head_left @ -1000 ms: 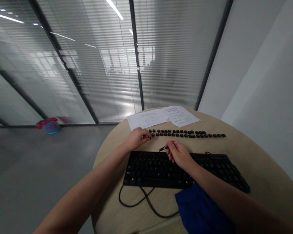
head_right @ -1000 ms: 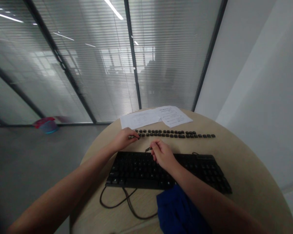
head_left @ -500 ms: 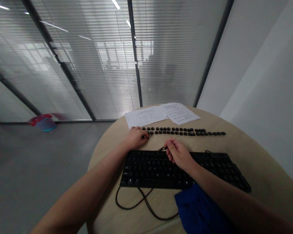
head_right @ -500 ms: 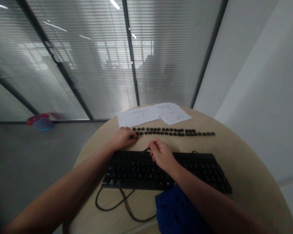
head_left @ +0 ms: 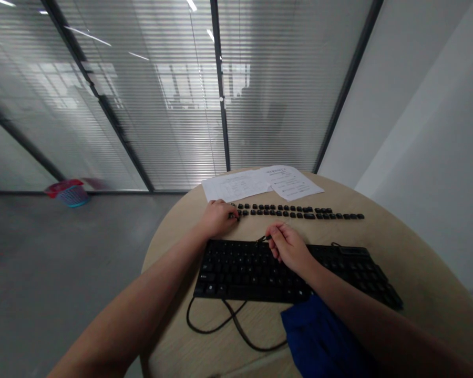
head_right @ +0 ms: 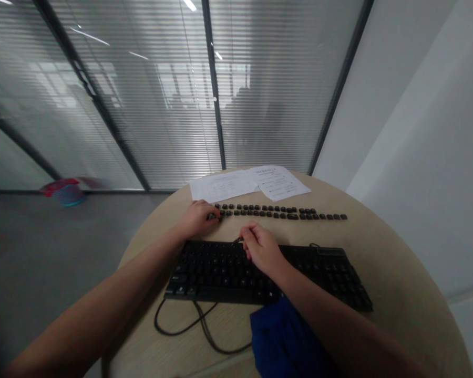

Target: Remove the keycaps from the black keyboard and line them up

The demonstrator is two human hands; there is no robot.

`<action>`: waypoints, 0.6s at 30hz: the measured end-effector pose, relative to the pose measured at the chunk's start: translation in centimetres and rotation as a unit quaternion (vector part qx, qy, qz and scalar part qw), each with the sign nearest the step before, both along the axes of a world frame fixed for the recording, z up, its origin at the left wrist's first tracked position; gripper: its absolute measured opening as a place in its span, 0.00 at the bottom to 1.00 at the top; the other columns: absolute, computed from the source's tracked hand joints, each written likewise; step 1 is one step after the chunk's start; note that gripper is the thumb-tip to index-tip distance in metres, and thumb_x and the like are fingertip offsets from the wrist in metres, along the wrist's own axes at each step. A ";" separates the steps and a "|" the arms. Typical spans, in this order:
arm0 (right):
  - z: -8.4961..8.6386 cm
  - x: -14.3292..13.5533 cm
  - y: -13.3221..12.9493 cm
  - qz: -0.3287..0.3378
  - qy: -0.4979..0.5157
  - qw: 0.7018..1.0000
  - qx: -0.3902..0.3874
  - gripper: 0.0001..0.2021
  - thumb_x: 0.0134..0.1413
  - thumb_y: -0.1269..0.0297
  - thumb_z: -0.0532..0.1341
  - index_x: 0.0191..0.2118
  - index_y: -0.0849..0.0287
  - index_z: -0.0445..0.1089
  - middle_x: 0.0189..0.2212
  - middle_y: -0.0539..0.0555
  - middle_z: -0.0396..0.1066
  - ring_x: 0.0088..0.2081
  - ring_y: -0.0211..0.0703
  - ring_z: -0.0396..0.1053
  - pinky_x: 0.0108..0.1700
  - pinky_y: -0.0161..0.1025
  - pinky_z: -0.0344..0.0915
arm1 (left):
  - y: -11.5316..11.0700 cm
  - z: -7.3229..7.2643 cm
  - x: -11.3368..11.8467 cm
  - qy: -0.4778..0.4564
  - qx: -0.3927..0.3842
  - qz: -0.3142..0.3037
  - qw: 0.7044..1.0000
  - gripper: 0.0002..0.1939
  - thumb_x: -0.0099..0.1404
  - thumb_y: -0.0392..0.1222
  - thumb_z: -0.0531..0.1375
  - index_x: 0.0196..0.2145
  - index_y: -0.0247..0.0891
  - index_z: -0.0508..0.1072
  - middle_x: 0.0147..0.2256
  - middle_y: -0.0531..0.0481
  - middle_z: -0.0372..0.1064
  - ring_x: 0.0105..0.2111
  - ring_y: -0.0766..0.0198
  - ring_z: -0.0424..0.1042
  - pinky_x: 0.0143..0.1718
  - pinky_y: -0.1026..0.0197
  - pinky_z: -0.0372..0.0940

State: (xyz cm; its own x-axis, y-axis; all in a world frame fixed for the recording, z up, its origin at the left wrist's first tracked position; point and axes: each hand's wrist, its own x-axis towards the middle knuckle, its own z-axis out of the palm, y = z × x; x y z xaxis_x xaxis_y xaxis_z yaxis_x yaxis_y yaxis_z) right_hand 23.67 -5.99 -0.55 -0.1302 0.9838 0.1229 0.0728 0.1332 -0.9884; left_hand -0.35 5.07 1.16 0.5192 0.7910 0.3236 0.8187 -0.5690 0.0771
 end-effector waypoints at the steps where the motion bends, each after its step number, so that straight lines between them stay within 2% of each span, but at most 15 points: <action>1: 0.0 0.0 0.0 0.000 -0.001 1.000 0.001 0.23 0.57 0.38 0.58 0.34 0.56 0.65 0.19 0.44 0.63 0.16 0.33 0.61 0.15 0.30 0.54 | 0.0 0.1 -0.2 -0.010 0.006 0.002 1.000 0.06 0.60 0.38 0.65 0.36 0.43 0.81 0.37 0.47 0.80 0.43 0.51 0.73 0.49 0.50 0.61; 4: -0.2 0.1 0.0 0.004 -0.001 1.000 0.003 0.23 0.58 0.38 0.58 0.34 0.56 0.65 0.19 0.44 0.63 0.16 0.33 0.61 0.16 0.30 0.55 | -0.5 0.7 -1.1 -0.053 0.019 0.017 0.998 0.06 0.62 0.37 0.64 0.36 0.42 0.81 0.38 0.47 0.80 0.42 0.54 0.74 0.49 0.52 0.62; 7: -0.5 0.2 0.0 0.015 0.002 1.000 0.007 0.23 0.58 0.38 0.58 0.34 0.56 0.64 0.20 0.44 0.63 0.16 0.32 0.60 0.15 0.29 0.54 | -1.5 1.7 -2.3 -0.110 0.011 0.055 0.992 0.08 0.65 0.38 0.62 0.38 0.40 0.81 0.38 0.47 0.80 0.36 0.59 0.75 0.43 0.58 0.64; 10: -0.5 0.2 -0.1 0.027 0.007 0.999 0.016 0.23 0.56 0.38 0.60 0.36 0.56 0.64 0.22 0.45 0.64 0.17 0.32 0.60 0.15 0.29 0.53 | -2.9 2.6 -2.9 -0.130 -0.014 0.084 0.988 0.10 0.67 0.41 0.60 0.40 0.40 0.82 0.36 0.48 0.80 0.32 0.61 0.74 0.37 0.60 0.64; 12: -0.4 0.2 -0.2 0.030 0.008 0.999 0.018 0.24 0.56 0.38 0.60 0.38 0.56 0.63 0.23 0.45 0.65 0.17 0.32 0.61 0.15 0.29 0.53 | -3.7 2.9 -2.7 -0.114 -0.044 0.060 0.991 0.10 0.66 0.42 0.60 0.38 0.41 0.82 0.35 0.49 0.80 0.31 0.61 0.74 0.36 0.60 0.63; 14: -0.2 0.2 -0.3 0.026 0.005 0.999 0.017 0.24 0.55 0.37 0.60 0.38 0.56 0.63 0.24 0.45 0.65 0.17 0.32 0.61 0.15 0.29 0.53 | -4.3 2.8 -2.0 -0.088 -0.090 0.003 0.992 0.10 0.66 0.43 0.60 0.37 0.42 0.83 0.33 0.49 0.80 0.30 0.61 0.74 0.35 0.60 0.63; 18: 0.2 0.0 -0.6 0.042 -0.017 0.998 0.031 0.24 0.58 0.36 0.58 0.38 0.56 0.63 0.24 0.46 0.66 0.17 0.32 0.61 0.16 0.30 0.53 | -5.0 1.9 0.2 -0.048 -0.149 -0.093 0.983 0.14 0.68 0.46 0.58 0.34 0.41 0.82 0.29 0.48 0.78 0.27 0.62 0.71 0.34 0.60 0.62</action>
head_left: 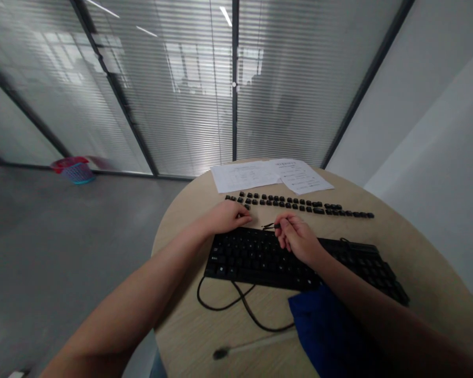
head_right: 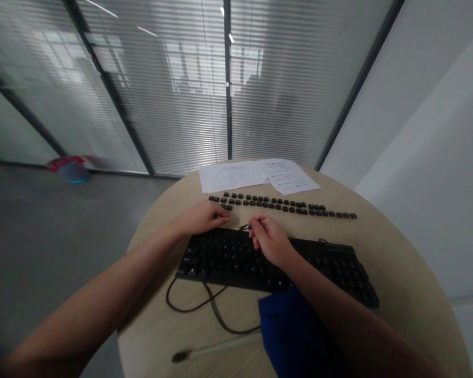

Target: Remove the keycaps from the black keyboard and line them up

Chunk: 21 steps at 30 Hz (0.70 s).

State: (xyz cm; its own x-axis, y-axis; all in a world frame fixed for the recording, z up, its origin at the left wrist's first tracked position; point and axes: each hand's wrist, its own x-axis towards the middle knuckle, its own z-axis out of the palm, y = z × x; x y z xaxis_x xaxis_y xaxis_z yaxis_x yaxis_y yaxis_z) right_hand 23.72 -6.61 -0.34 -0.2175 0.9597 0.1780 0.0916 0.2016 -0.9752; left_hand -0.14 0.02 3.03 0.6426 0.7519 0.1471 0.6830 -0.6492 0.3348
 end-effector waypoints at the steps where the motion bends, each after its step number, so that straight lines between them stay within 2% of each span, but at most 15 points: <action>1: 0.1 -0.1 -0.1 0.012 -0.008 1.000 0.003 0.24 0.59 0.37 0.57 0.38 0.56 0.63 0.24 0.46 0.66 0.18 0.32 0.61 0.17 0.30 0.53 | -0.1 -0.3 0.5 0.005 -0.005 -0.011 1.000 0.15 0.69 0.47 0.57 0.33 0.40 0.82 0.28 0.48 0.77 0.27 0.62 0.71 0.34 0.59 0.62; 7: 0.3 -1.2 -0.7 0.063 -0.053 0.996 -0.026 0.22 0.63 0.39 0.54 0.36 0.56 0.63 0.23 0.46 0.66 0.18 0.32 0.61 0.20 0.31 0.54 | -0.5 -1.7 2.1 0.020 -0.016 -0.046 0.999 0.17 0.70 0.45 0.55 0.29 0.39 0.79 0.26 0.48 0.75 0.25 0.63 0.69 0.30 0.61 0.60; 12: 0.5 -1.8 -0.9 0.071 -0.081 0.993 -0.042 0.19 0.64 0.43 0.54 0.36 0.56 0.63 0.23 0.46 0.66 0.17 0.32 0.60 0.20 0.32 0.54 | -0.4 -2.2 2.3 0.031 0.005 -0.037 0.999 0.19 0.71 0.45 0.53 0.28 0.38 0.77 0.27 0.46 0.75 0.27 0.61 0.70 0.31 0.60 0.59; 21: 0.6 -1.4 -1.4 0.103 -0.187 0.976 0.037 0.11 0.67 0.55 0.54 0.36 0.55 0.65 0.24 0.48 0.67 0.21 0.37 0.62 0.24 0.34 0.57 | -0.3 -2.6 2.4 0.004 -0.005 -0.045 0.999 0.18 0.71 0.44 0.53 0.26 0.39 0.75 0.24 0.47 0.72 0.27 0.60 0.69 0.34 0.58 0.61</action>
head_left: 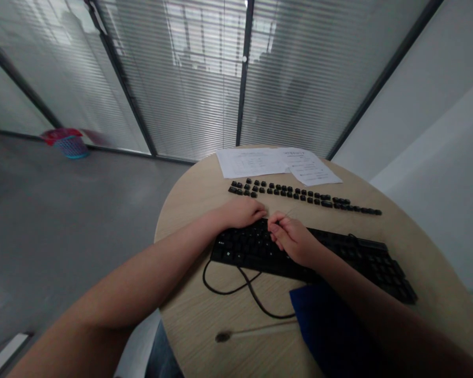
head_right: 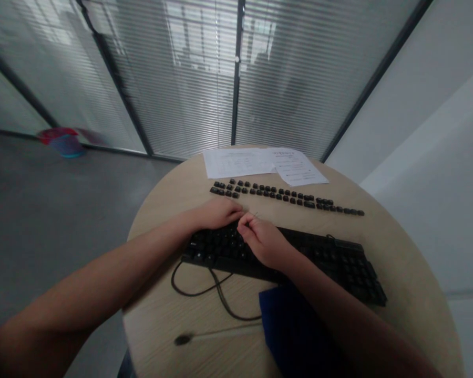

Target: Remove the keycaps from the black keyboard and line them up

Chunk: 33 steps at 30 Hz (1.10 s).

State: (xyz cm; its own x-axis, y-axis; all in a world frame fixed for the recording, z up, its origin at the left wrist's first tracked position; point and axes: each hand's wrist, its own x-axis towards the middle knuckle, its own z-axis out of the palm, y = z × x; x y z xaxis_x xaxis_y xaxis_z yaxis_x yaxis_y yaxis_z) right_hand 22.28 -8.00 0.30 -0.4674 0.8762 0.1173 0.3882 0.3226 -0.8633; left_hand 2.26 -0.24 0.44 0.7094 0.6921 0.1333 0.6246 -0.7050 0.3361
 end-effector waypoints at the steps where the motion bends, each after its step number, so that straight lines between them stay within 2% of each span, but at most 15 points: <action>1: 0.0 0.0 0.0 0.002 -0.008 1.000 0.011 0.10 0.67 0.56 0.54 0.36 0.54 0.65 0.24 0.48 0.67 0.22 0.37 0.62 0.24 0.35 0.57 | 0.0 0.0 0.0 -0.001 0.000 -0.002 1.000 0.18 0.71 0.43 0.53 0.26 0.39 0.74 0.25 0.47 0.72 0.27 0.60 0.69 0.33 0.58 0.60; 8: 0.5 -0.1 -0.3 0.025 -0.055 0.994 0.087 0.08 0.67 0.59 0.54 0.35 0.53 0.64 0.21 0.47 0.64 0.23 0.40 0.62 0.28 0.37 0.55 | -0.1 0.2 0.1 0.035 0.011 0.013 0.999 0.18 0.72 0.43 0.52 0.28 0.38 0.77 0.27 0.46 0.74 0.28 0.59 0.70 0.34 0.58 0.60; 15: 0.7 -0.2 -0.3 0.040 -0.072 0.987 0.141 0.07 0.66 0.60 0.56 0.35 0.54 0.66 0.26 0.50 0.68 0.30 0.44 0.67 0.35 0.39 0.58 | -0.6 0.7 0.2 0.050 0.023 0.029 0.998 0.18 0.72 0.44 0.52 0.29 0.38 0.77 0.28 0.46 0.75 0.28 0.60 0.70 0.31 0.60 0.58; 18: 0.0 0.0 -0.3 0.027 -0.030 0.992 0.122 0.08 0.67 0.60 0.55 0.36 0.54 0.66 0.26 0.49 0.68 0.28 0.42 0.67 0.34 0.38 0.60 | -0.7 0.8 0.2 0.063 0.024 0.043 0.997 0.18 0.72 0.44 0.53 0.30 0.37 0.78 0.29 0.45 0.76 0.28 0.60 0.71 0.32 0.60 0.59; 21: -1.0 0.2 -0.1 0.013 0.031 0.997 0.065 0.09 0.68 0.57 0.55 0.38 0.54 0.66 0.25 0.47 0.67 0.24 0.38 0.66 0.29 0.36 0.61 | -0.7 0.8 0.2 0.070 0.024 0.055 0.996 0.18 0.73 0.44 0.53 0.31 0.37 0.78 0.30 0.44 0.77 0.29 0.59 0.71 0.32 0.60 0.60; 26: -1.8 0.2 0.7 -0.073 0.197 0.977 -0.017 0.18 0.66 0.43 0.53 0.36 0.54 0.60 0.22 0.44 0.63 0.18 0.34 0.63 0.20 0.32 0.57 | -0.3 0.3 0.1 0.087 0.031 0.057 0.994 0.17 0.73 0.44 0.53 0.31 0.37 0.77 0.32 0.44 0.77 0.31 0.58 0.72 0.33 0.60 0.61; 29: -1.9 0.1 1.0 -0.085 0.216 0.972 -0.022 0.20 0.65 0.41 0.53 0.36 0.55 0.60 0.21 0.43 0.62 0.17 0.33 0.62 0.18 0.30 0.54 | 0.0 0.3 -0.4 0.042 0.014 0.056 0.997 0.16 0.72 0.43 0.53 0.31 0.37 0.76 0.31 0.46 0.76 0.31 0.59 0.72 0.34 0.60 0.62; 33: -1.7 -0.1 1.0 -0.110 0.224 0.968 -0.006 0.20 0.65 0.42 0.53 0.37 0.55 0.60 0.20 0.43 0.61 0.17 0.33 0.61 0.17 0.30 0.53 | 0.1 1.5 -1.4 -0.119 -0.055 0.024 0.991 0.12 0.71 0.44 0.56 0.35 0.36 0.76 0.33 0.49 0.76 0.33 0.62 0.73 0.35 0.62 0.64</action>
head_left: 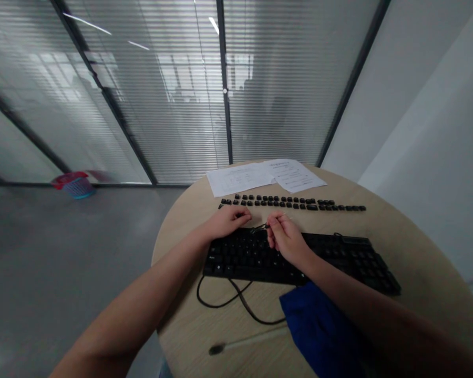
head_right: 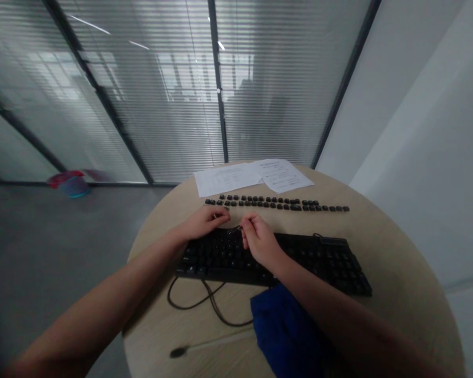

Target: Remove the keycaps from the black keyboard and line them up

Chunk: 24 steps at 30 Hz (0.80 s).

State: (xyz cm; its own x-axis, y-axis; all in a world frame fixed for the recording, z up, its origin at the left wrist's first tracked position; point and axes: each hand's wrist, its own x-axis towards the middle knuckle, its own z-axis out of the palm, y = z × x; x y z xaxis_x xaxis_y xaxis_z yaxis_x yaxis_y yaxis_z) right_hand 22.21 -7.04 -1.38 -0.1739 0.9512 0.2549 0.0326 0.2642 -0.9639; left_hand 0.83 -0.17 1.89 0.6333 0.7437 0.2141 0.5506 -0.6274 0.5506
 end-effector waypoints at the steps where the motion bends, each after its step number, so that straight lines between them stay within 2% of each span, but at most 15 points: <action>1: 0.1 0.0 -0.1 -0.005 0.001 1.000 0.002 0.19 0.65 0.42 0.53 0.36 0.55 0.60 0.21 0.43 0.61 0.17 0.32 0.60 0.17 0.30 0.53 | -0.1 0.4 -0.3 -0.034 -0.018 -0.013 0.999 0.11 0.70 0.45 0.57 0.37 0.37 0.77 0.34 0.49 0.76 0.34 0.63 0.73 0.35 0.63 0.64; 3: 0.3 -0.1 -0.2 -0.009 -0.001 1.000 0.005 0.19 0.65 0.43 0.53 0.36 0.55 0.61 0.21 0.43 0.61 0.17 0.32 0.60 0.17 0.30 0.53 | -0.3 1.0 -0.6 -0.066 -0.051 -0.042 0.996 0.10 0.67 0.46 0.62 0.40 0.37 0.78 0.35 0.50 0.77 0.34 0.64 0.73 0.34 0.63 0.65; 6: 0.5 -0.3 -0.2 -0.015 0.009 1.000 0.004 0.18 0.65 0.43 0.53 0.37 0.55 0.61 0.22 0.43 0.62 0.17 0.32 0.60 0.17 0.31 0.53 | -0.6 1.5 -0.8 -0.056 -0.070 -0.082 0.993 0.09 0.64 0.44 0.65 0.40 0.37 0.79 0.34 0.50 0.78 0.33 0.64 0.73 0.35 0.63 0.65; 12: 0.3 -0.3 -0.1 0.003 0.007 1.000 -0.001 0.18 0.66 0.44 0.53 0.36 0.55 0.61 0.20 0.43 0.62 0.17 0.33 0.60 0.18 0.31 0.54 | -1.3 1.5 -0.3 -0.058 -0.104 -0.094 0.989 0.09 0.62 0.39 0.64 0.40 0.35 0.78 0.34 0.50 0.77 0.32 0.66 0.73 0.33 0.64 0.65; 15: 0.4 -0.3 -0.3 0.010 -0.018 1.000 0.002 0.18 0.67 0.45 0.52 0.36 0.55 0.61 0.18 0.43 0.61 0.17 0.34 0.59 0.19 0.32 0.53 | -1.4 1.8 -0.5 -0.061 -0.119 -0.107 0.985 0.10 0.59 0.36 0.63 0.40 0.35 0.78 0.35 0.50 0.77 0.34 0.65 0.73 0.35 0.64 0.67; 18: 0.5 -0.3 -0.3 0.000 -0.028 1.000 0.002 0.18 0.67 0.45 0.52 0.36 0.54 0.61 0.16 0.43 0.61 0.16 0.35 0.58 0.19 0.32 0.52 | -1.0 2.2 -1.4 -0.055 -0.090 -0.093 0.990 0.10 0.59 0.36 0.63 0.39 0.35 0.78 0.36 0.49 0.78 0.36 0.63 0.74 0.38 0.62 0.68; 21: 0.5 -0.4 -0.1 -0.009 -0.020 1.000 -0.005 0.17 0.67 0.45 0.51 0.36 0.54 0.60 0.15 0.42 0.61 0.15 0.35 0.56 0.18 0.32 0.52 | -0.1 2.4 -2.2 -0.072 -0.043 -0.046 0.995 0.10 0.61 0.40 0.62 0.41 0.35 0.79 0.37 0.47 0.79 0.36 0.63 0.74 0.38 0.61 0.68; 24: 0.4 -0.5 0.0 -0.001 -0.017 1.000 -0.010 0.17 0.66 0.45 0.51 0.36 0.54 0.60 0.15 0.41 0.60 0.14 0.34 0.55 0.18 0.32 0.52 | 1.4 2.5 -1.9 -0.059 0.011 -0.016 0.998 0.11 0.63 0.40 0.62 0.41 0.36 0.79 0.38 0.47 0.79 0.35 0.63 0.75 0.39 0.61 0.68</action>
